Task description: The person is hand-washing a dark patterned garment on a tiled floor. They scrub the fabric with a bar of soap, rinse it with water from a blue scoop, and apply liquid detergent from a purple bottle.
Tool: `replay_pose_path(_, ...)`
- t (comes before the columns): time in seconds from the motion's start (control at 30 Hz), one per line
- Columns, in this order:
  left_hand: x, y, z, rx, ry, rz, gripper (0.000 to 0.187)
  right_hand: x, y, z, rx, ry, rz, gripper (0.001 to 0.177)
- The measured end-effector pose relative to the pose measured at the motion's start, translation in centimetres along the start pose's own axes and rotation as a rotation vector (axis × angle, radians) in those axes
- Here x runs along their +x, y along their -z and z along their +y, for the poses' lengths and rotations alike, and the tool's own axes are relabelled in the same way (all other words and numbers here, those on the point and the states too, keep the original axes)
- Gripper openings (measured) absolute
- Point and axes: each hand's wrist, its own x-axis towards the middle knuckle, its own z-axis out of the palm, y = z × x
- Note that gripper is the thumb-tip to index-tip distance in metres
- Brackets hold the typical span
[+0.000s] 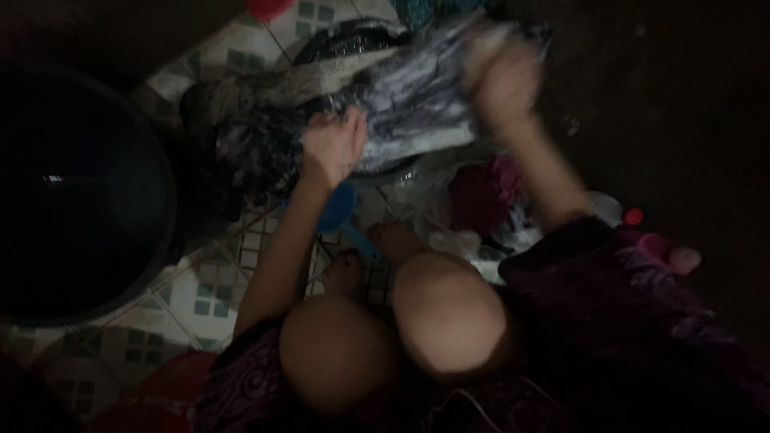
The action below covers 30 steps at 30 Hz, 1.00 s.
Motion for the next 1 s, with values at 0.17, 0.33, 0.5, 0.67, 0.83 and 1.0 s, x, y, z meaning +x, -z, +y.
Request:
replay_pose_path(0.17, -0.4, 0.4, 0.4, 0.011, -0.037, 0.053, 0.021, 0.8, -0.1, -0.8, -0.096, 0.019, 0.146, 0.044)
replay_pose_path(0.33, -0.7, 0.1, 0.2, -0.017, -0.031, 0.090, 0.021, -3.3, -1.0, -7.2, 0.016, 0.181, 0.085, 0.045)
replay_pose_path(0.5, -1.2, -1.1, 0.2, 0.036, 0.046, -0.074, 0.017, 0.4, 4.3, 1.2, -0.028, -0.054, 0.097, 0.043)
replay_pose_path(0.67, -0.7, 0.0, 0.1, 0.006, -0.028, 0.039, 0.020, -2.5, 2.1, -10.8, 0.588, -0.017, 0.149, 0.036)
replay_pose_path(0.83, -0.5, 0.6, 0.9, 0.007, -0.034, 0.081, 0.022, -2.0, 3.6, -0.8, 0.209, -0.037, 0.098, 0.036)
replay_pose_path(1.0, 0.2, 1.6, 1.5, 0.030, -0.019, 0.119, 0.022, -1.1, 7.4, -1.0, 0.044, -0.111, 0.271, 0.038)
